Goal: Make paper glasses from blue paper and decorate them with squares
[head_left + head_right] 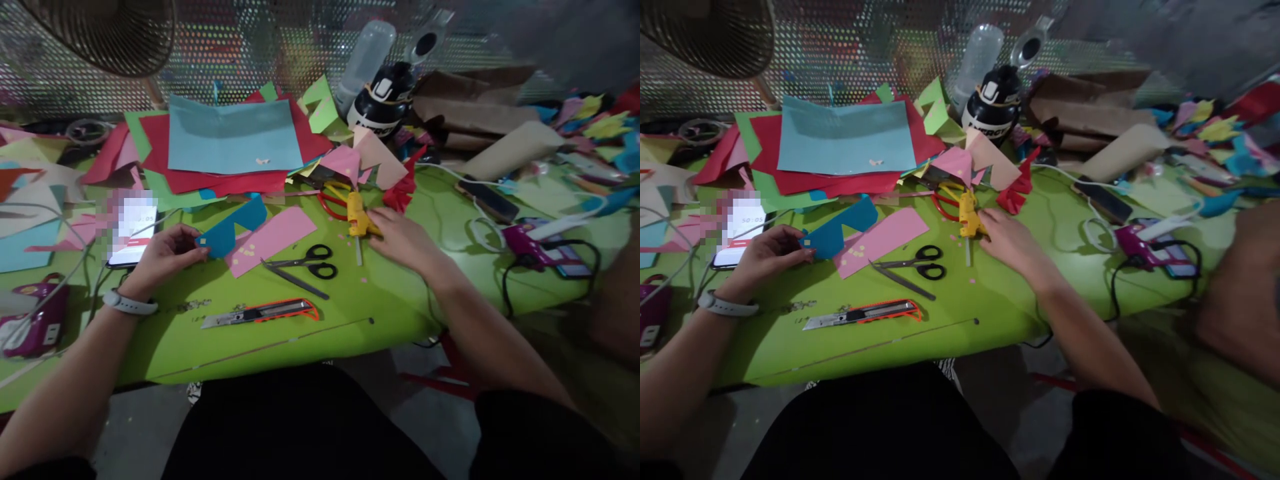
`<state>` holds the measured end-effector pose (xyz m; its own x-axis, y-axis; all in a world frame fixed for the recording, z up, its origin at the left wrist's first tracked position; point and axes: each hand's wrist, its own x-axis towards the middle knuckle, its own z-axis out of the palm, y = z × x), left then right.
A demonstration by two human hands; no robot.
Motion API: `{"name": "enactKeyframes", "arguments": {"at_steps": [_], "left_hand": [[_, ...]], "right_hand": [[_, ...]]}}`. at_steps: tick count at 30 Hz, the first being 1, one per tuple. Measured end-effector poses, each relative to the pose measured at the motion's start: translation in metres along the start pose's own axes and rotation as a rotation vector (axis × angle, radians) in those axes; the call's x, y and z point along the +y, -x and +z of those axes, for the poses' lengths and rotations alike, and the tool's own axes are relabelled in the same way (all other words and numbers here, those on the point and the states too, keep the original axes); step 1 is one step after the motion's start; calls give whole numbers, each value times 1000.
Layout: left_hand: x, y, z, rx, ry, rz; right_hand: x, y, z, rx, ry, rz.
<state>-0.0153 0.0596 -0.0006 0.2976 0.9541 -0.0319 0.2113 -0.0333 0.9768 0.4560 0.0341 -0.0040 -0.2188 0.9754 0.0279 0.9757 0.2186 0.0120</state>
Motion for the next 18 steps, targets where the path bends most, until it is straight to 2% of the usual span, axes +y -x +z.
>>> {"name": "enactKeyframes", "arguments": {"at_steps": [3, 7, 9, 11, 14, 16, 18], "left_hand": [[0, 1, 0, -18, 60, -2], [-4, 2, 0, -27, 140, -15], [-7, 3, 0, -26, 156, -24], [-8, 3, 0, -28, 176, -30], [-10, 3, 1, -57, 211, -18], [-11, 4, 1, -71, 230, -14], [-11, 5, 1, -65, 239, -16]], "right_hand": [[-1, -1, 6, 40, -70, 44], [-5, 7, -1, 114, -181, 99], [-6, 13, -8, 146, -339, 115], [-11, 18, -14, 108, -621, 149], [-37, 18, -19, -5, -1011, 149], [-67, 11, -21, 0, -1096, 136], [-102, 2, -24, -63, -1145, 89]]}}
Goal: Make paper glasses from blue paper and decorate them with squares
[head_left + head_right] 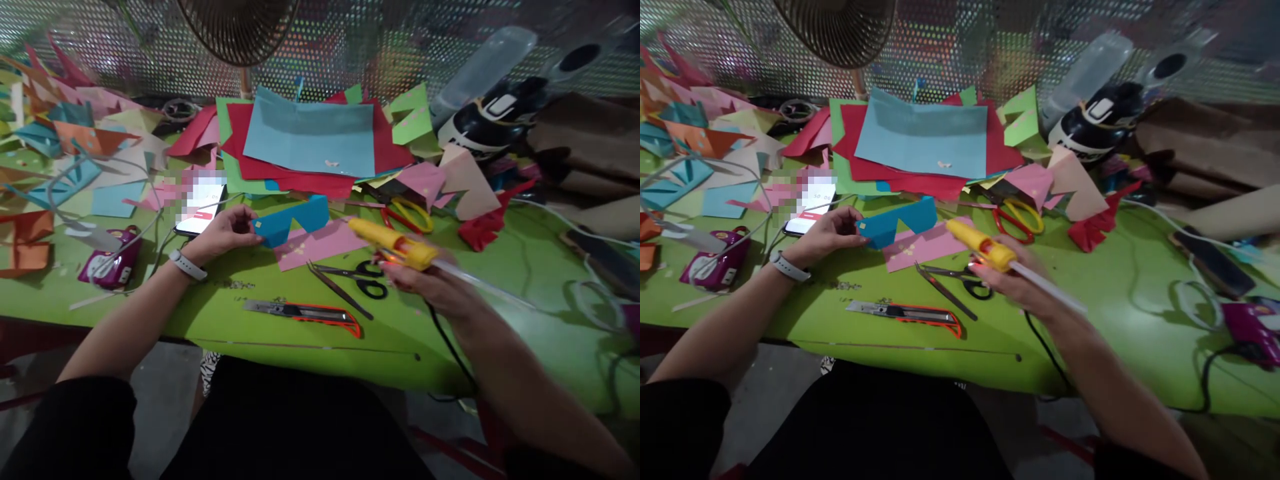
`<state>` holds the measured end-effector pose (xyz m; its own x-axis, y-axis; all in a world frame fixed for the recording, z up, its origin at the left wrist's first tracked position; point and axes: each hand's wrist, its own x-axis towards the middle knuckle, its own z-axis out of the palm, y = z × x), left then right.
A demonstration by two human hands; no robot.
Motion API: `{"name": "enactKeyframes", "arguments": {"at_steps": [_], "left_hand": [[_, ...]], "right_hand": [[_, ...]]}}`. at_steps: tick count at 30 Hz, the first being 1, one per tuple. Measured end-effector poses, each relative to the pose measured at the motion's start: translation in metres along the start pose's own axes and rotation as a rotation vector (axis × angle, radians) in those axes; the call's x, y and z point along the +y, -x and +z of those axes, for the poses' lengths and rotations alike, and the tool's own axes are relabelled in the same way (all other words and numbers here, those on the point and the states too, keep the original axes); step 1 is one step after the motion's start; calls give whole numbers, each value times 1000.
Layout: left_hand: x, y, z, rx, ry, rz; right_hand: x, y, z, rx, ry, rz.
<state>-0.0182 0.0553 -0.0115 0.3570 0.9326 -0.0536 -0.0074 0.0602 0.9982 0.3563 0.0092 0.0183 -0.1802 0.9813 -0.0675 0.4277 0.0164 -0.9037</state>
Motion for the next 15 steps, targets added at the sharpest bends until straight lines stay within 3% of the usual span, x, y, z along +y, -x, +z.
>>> {"name": "enactKeyframes", "arguments": {"at_steps": [3, 6, 15], "left_hand": [[0, 1, 0, 6, -6, -6], [1, 2, 0, -13, 6, -17], [1, 2, 1, -29, 46, -14]], "right_hand": [[-25, -13, 41, -211, -55, -59], [-43, -23, 67, -298, -38, -94], [-52, -29, 90, -351, -114, -56]]}}
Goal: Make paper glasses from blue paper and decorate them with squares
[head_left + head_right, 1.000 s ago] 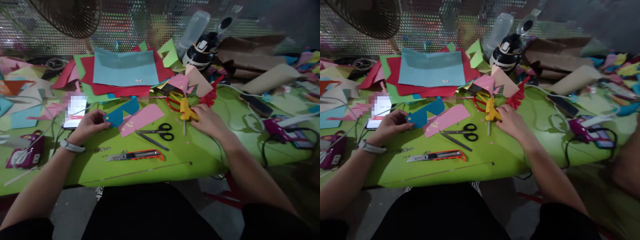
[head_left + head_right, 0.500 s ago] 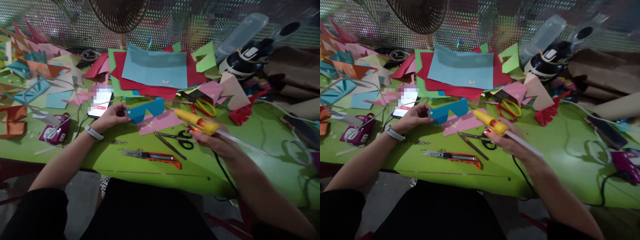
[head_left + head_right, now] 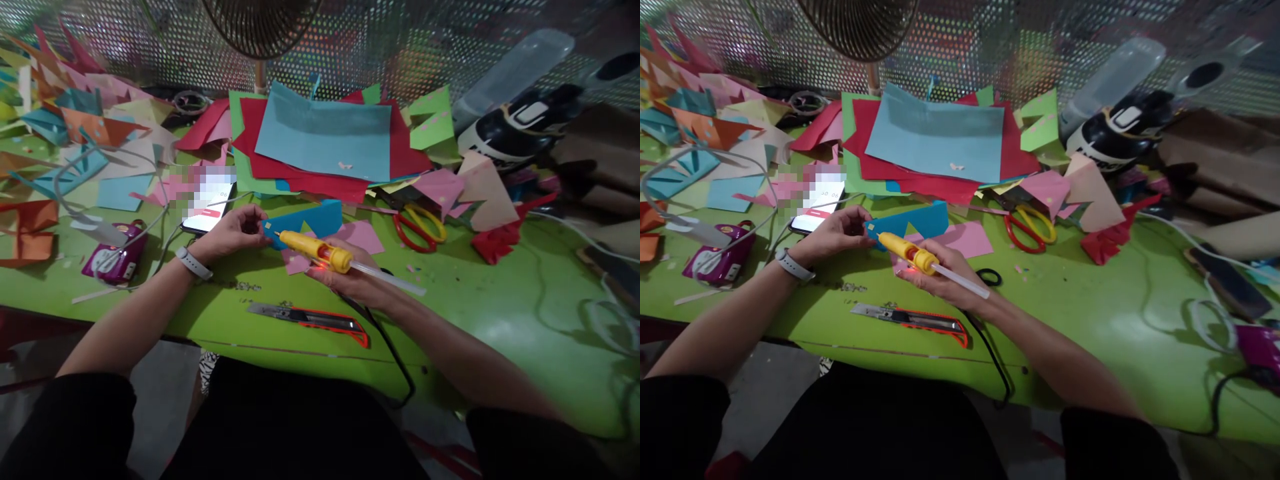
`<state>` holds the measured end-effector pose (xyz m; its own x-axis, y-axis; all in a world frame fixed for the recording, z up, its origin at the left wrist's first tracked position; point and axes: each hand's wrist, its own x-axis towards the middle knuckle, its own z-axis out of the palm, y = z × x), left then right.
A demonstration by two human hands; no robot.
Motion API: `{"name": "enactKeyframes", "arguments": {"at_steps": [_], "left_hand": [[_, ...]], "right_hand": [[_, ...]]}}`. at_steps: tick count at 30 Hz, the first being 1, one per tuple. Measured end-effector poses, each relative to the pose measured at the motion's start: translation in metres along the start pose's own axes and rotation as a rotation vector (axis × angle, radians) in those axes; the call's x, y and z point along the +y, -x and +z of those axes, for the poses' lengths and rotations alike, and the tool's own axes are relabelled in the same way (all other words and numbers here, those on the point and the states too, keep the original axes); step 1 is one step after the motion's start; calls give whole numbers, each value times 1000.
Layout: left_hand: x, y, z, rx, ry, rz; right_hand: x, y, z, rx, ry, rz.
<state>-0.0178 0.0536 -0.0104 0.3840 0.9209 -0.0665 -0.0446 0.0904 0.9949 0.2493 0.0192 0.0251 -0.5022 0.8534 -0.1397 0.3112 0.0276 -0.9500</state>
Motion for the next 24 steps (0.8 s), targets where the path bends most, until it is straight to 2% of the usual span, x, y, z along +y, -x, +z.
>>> {"name": "enactKeyframes", "arguments": {"at_steps": [9, 24], "left_hand": [[-1, 0, -1, 1, -9, -2], [-2, 0, 0, -4, 17, -8]], "right_hand": [[9, -3, 2, -18, -3, -25], [11, -3, 3, 6, 24, -25]]}}
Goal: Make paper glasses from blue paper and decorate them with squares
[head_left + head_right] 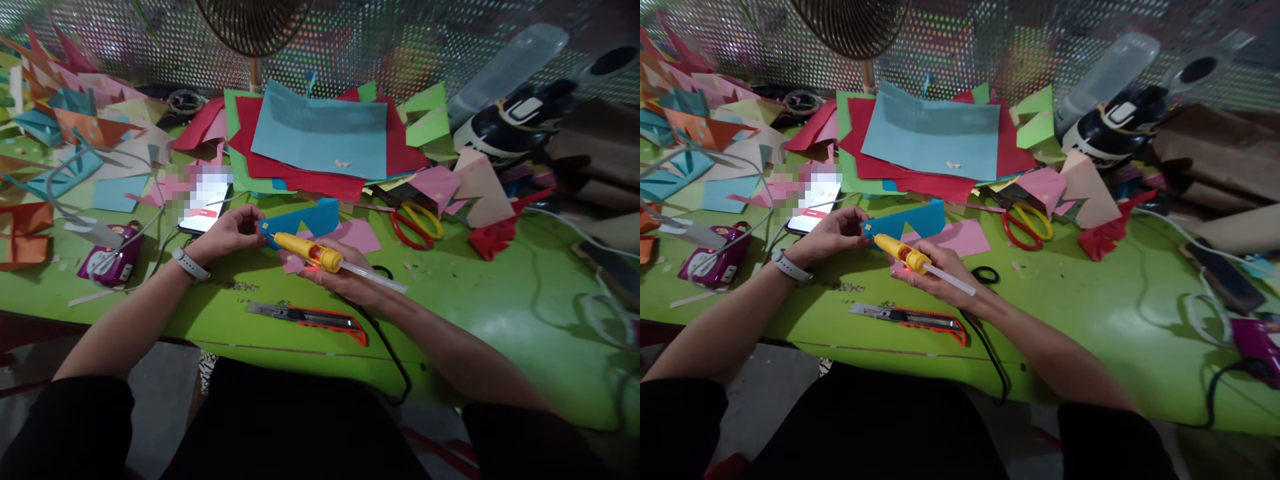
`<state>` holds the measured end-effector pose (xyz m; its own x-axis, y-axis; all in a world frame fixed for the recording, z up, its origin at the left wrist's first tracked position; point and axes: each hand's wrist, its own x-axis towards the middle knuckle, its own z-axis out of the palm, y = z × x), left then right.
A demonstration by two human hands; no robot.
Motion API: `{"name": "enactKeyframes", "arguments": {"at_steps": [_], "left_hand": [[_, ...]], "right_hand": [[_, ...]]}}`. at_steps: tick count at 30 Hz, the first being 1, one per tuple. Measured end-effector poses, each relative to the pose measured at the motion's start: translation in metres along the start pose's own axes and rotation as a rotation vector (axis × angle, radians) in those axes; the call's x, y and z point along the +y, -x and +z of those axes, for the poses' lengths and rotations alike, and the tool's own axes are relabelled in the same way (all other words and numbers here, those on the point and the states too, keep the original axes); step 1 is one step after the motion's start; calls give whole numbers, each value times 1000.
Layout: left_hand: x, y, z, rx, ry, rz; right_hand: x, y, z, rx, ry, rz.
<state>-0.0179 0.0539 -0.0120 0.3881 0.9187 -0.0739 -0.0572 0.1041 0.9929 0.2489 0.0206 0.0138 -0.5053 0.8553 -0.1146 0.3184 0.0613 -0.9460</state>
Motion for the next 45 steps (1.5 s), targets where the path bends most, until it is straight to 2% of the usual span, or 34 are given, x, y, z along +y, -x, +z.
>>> {"name": "enactKeyframes", "arguments": {"at_steps": [18, 36, 38, 41, 45], "left_hand": [[0, 0, 0, -7, 11, -8], [1, 1, 0, 3, -1, 0], [2, 1, 0, 5, -11, -2], [2, 2, 1, 21, -26, -10], [7, 2, 1, 48, -15, -22]], "right_hand": [[-3, -2, -1, 17, 67, 42], [1, -1, 0, 5, 33, 45], [-3, 0, -3, -6, 31, 14], [-10, 6, -15, -60, 82, -145], [-7, 22, -45, -76, 330, -366]]}}
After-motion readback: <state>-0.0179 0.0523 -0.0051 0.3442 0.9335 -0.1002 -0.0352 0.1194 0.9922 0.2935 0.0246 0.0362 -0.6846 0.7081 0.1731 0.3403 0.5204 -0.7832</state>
